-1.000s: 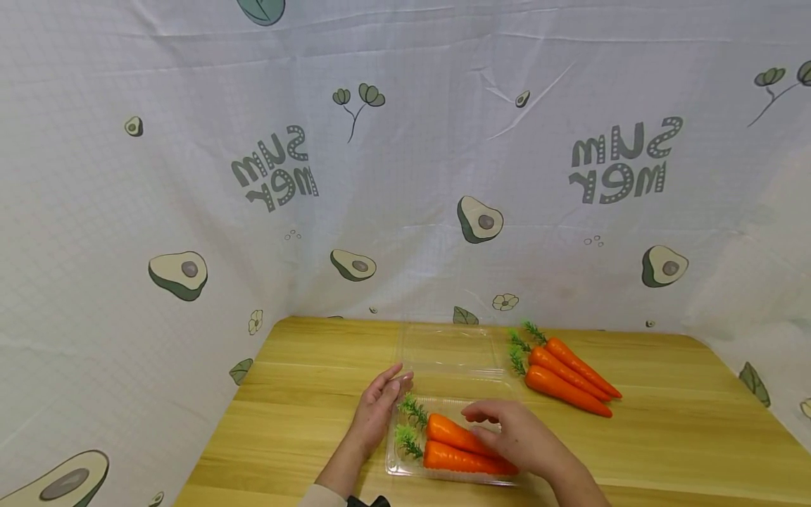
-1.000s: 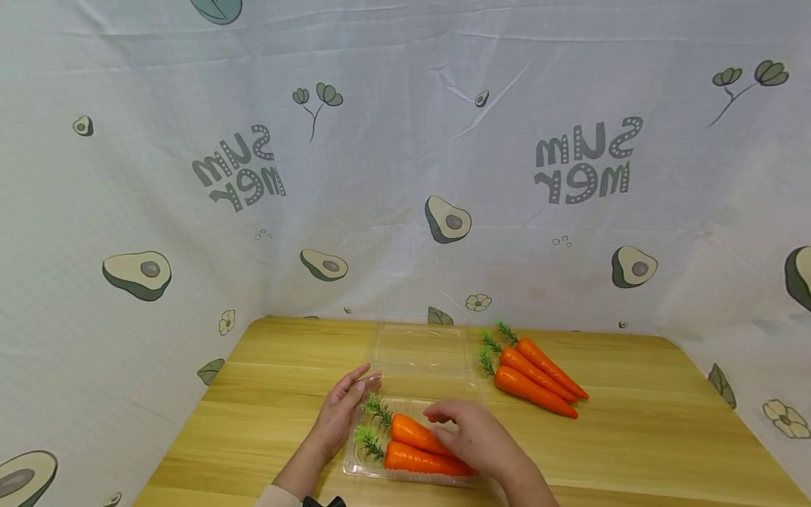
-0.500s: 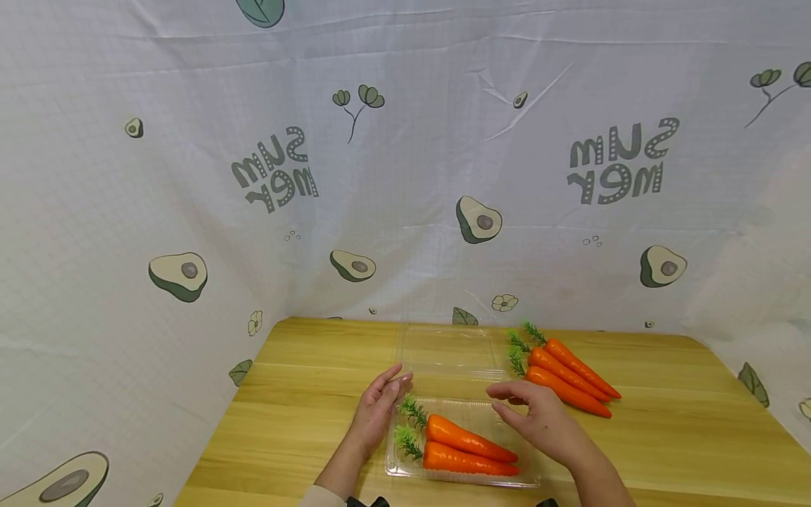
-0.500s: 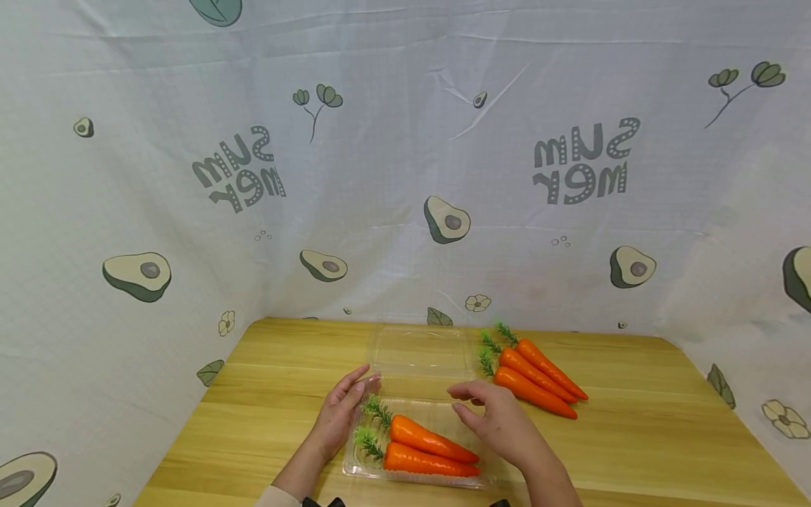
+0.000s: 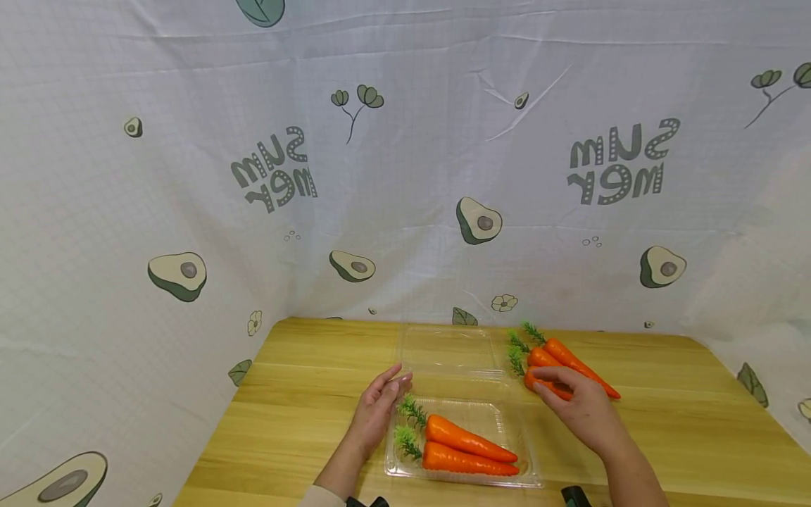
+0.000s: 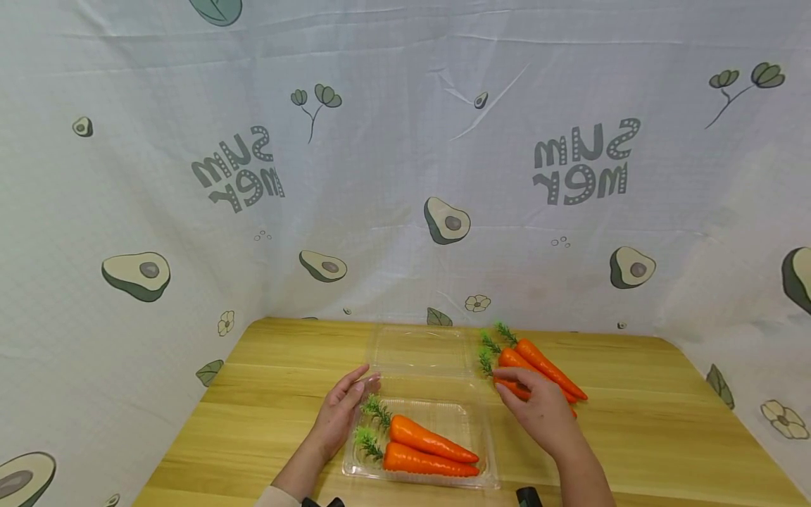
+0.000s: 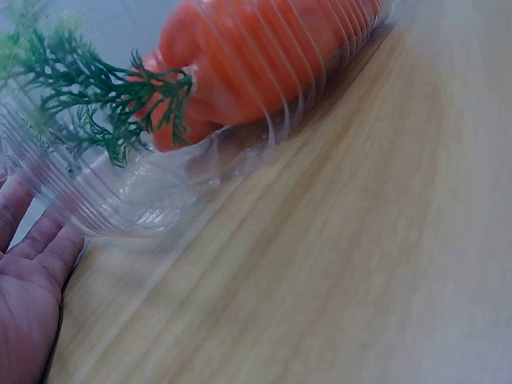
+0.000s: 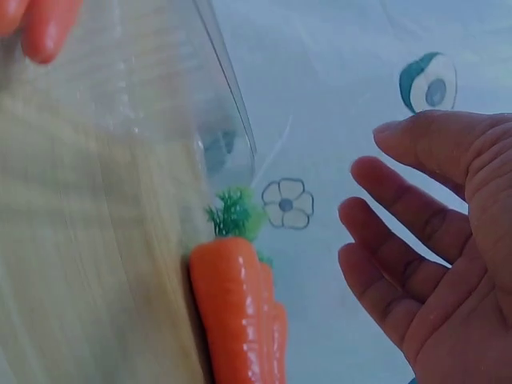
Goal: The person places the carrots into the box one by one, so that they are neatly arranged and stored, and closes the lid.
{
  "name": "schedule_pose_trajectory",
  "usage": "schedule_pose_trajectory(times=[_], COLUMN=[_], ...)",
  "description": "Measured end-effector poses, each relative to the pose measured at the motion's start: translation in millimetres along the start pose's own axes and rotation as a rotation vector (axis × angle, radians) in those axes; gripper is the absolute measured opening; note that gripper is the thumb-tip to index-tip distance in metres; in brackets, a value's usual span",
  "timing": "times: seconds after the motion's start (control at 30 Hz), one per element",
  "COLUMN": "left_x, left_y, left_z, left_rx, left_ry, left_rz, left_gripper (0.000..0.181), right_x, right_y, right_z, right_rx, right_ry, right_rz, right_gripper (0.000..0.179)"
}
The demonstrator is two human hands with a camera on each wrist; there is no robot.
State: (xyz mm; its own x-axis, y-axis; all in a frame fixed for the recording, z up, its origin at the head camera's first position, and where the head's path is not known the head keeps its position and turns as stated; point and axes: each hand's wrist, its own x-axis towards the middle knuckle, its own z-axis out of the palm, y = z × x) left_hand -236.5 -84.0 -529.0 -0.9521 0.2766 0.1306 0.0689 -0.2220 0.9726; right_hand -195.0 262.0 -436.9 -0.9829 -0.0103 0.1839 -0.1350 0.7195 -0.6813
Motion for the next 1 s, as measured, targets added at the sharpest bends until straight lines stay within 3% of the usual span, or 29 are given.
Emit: schedule_pose_trajectory(times=[0.3, 0.73, 1.0], left_x=[0.4, 2.4, 3.4], left_y=[-0.2, -0.9, -1.8], left_z=[0.1, 0.0, 0.4], left_rx=[0.008, -0.003, 0.01], left_ry=[0.003, 0.003, 0.004], left_rz=[0.002, 0.001, 0.0], left_gripper=[0.056, 0.058, 0.058], right_x=[7.4, 14.1, 18.7], right_y=[19, 49, 67], right_z=[-13, -20, -18], right_rx=[-0.054, -0.079, -0.141], right_ry=[-0.062, -0.084, -0.086], right_rz=[0.126, 0.197, 0.226], right_gripper=[0.05, 0.063, 0.059])
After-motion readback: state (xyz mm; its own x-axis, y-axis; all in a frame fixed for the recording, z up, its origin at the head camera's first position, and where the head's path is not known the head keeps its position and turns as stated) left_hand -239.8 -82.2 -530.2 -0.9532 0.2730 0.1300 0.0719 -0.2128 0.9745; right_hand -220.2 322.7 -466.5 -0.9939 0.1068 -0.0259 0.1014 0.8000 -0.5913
